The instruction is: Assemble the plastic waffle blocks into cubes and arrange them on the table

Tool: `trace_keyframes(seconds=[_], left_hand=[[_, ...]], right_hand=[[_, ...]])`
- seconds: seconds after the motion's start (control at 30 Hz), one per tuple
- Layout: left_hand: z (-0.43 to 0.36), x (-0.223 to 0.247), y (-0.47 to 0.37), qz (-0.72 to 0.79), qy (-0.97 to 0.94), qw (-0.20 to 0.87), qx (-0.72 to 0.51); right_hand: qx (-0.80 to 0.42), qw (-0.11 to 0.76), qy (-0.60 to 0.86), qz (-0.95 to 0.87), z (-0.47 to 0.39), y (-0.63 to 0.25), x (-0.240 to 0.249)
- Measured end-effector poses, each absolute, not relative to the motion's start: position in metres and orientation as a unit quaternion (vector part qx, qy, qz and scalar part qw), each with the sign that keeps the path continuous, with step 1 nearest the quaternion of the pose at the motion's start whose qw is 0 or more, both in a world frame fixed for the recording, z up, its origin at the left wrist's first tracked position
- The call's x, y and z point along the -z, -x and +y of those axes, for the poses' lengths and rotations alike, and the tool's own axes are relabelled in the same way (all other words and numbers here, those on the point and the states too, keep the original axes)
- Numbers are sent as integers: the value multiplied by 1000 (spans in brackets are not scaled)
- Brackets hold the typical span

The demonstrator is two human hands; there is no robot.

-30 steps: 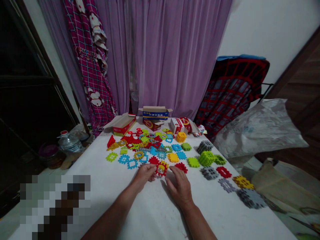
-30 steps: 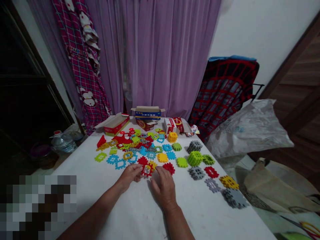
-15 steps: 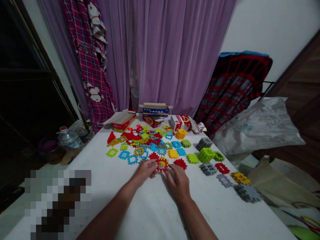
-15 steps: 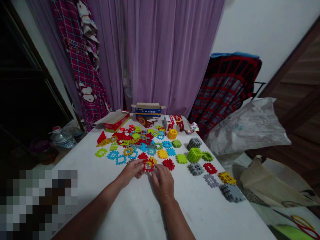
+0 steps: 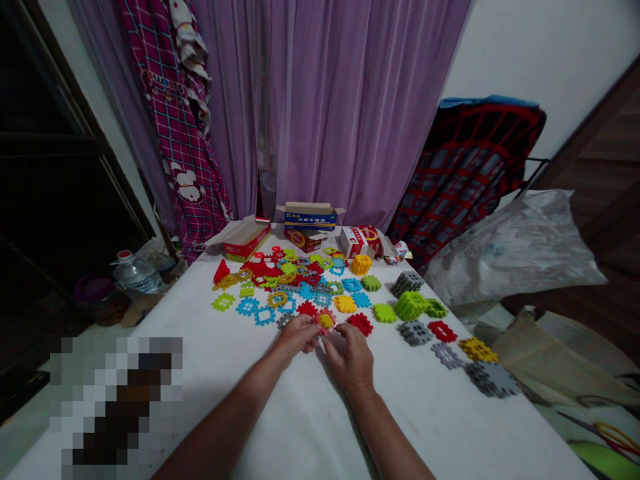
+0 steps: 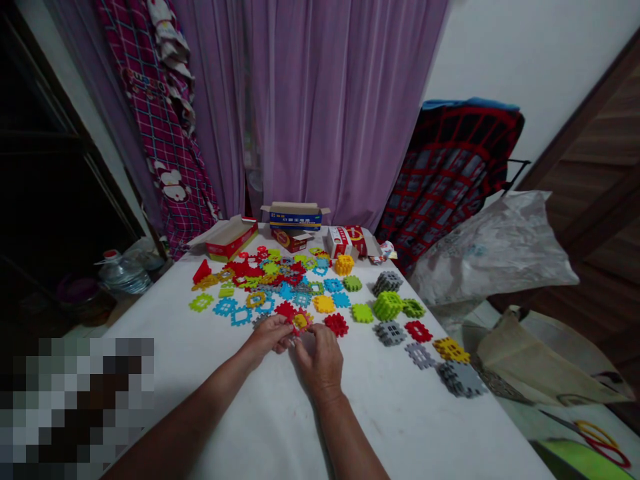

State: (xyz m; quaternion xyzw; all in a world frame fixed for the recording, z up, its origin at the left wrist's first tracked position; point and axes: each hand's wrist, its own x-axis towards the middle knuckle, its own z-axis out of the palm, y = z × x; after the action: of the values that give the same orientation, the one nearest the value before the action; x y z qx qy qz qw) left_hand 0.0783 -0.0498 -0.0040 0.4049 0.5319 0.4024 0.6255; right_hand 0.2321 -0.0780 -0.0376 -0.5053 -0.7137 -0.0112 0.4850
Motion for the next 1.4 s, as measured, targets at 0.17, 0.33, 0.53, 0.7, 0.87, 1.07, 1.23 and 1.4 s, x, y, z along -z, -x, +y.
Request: trace_keyframes(seconds=[0.17, 0.33, 0.53, 0.7, 0.87, 1.07, 1.23, 1.4], left_hand=[[-52, 3, -79, 533, -412, 624, -395], [-57, 0, -77, 512, -430, 634, -389], [-60, 2, -67, 504, -434, 621, -416], [-60, 6, -62, 488, -421, 631, -432], [-60, 8, -62, 485, -418, 634, -433], [-60, 8, -62, 483, -417, 634, -436], [-61, 8, -62, 483, -417, 633, -439], [-61, 9, -62, 485, -417, 630, -440]], right_hand=[[15, 482, 513, -710, -79, -230, 36], [23, 486, 553, -677, -76, -243, 35], [11, 474, 671, -571, -64, -288, 38], [0, 449, 683, -577, -60, -294, 41], [5, 435, 689, -580, -61, -290, 40], [9, 420, 686, -595, -63, -290, 40], [13, 401, 697, -594, -64, -288, 38], [13, 392, 698, -600, -65, -288, 38]])
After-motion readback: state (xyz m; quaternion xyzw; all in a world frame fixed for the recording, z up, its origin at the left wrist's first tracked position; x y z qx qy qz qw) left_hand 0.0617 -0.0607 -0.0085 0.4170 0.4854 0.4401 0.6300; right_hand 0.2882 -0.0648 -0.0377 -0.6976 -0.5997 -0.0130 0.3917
